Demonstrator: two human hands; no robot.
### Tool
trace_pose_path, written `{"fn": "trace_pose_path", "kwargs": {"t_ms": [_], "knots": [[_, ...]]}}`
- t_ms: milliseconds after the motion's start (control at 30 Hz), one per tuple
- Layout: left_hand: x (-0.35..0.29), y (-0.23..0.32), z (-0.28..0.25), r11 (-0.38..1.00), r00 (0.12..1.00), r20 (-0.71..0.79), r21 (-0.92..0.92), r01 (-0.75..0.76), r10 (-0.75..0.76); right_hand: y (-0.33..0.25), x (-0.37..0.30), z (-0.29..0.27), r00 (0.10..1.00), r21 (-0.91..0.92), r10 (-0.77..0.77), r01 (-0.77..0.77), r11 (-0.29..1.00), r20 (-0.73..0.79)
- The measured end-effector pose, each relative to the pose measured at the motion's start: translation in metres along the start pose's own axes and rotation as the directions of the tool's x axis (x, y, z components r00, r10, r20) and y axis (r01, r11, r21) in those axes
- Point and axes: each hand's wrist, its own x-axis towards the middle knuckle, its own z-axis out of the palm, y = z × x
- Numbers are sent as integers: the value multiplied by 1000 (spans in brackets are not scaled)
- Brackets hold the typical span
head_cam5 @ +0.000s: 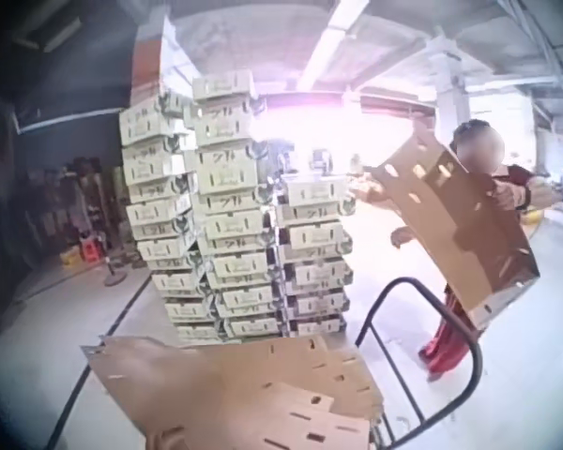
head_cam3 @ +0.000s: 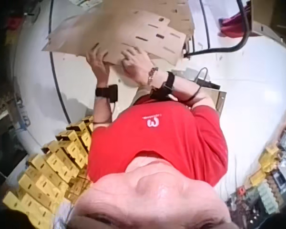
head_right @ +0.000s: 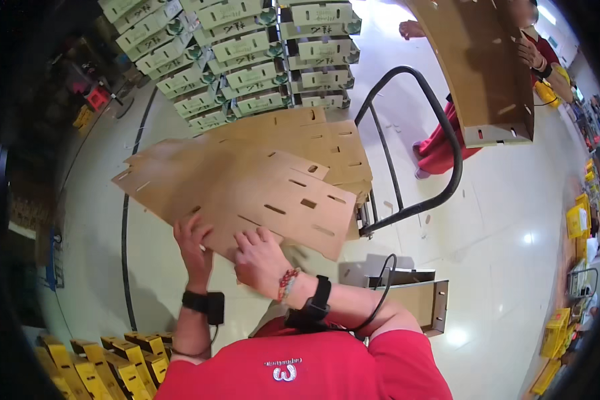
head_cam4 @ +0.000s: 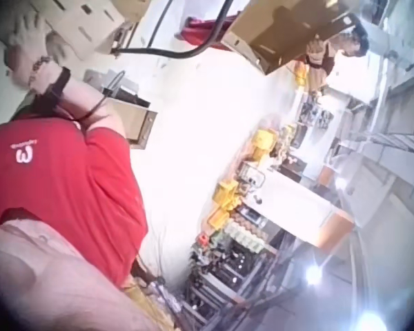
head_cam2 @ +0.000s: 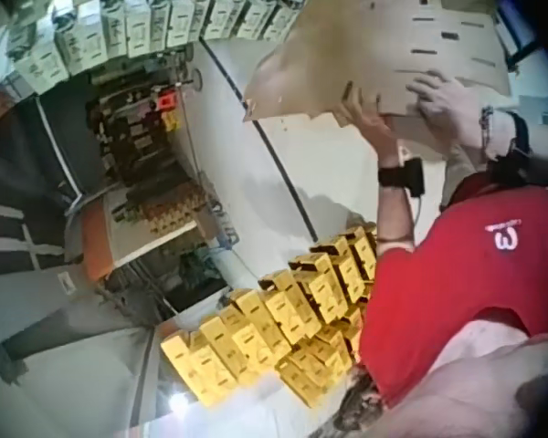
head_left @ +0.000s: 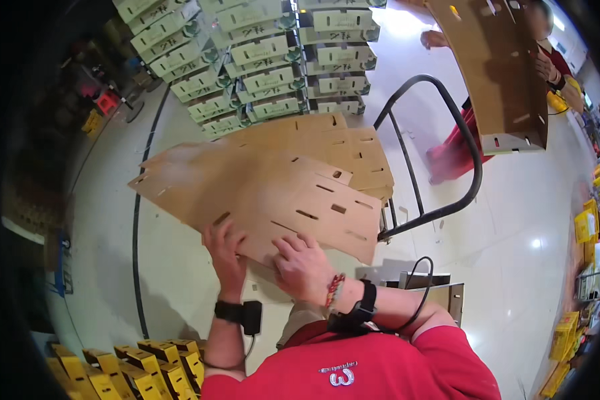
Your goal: Assembling and stacking cardboard produce boxes in a warehouse environment.
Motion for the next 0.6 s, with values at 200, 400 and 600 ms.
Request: {"fn": "trace_pose_path", "kwargs": {"t_ms": [200, 400, 600], "knots": [[25, -58, -119, 963, 998, -68, -270, -15, -3, 99, -134, -54, 498, 617, 473, 173, 768, -727], [-6, -72, -203, 737, 992, -130, -671, -80, -10, 236, -141, 10, 628, 925, 689, -155, -346, 363], [-52, -123, -198, 131, 849, 58, -980, 147, -525, 182, -76, 74, 929, 907, 256, -332, 260, 267]]}}
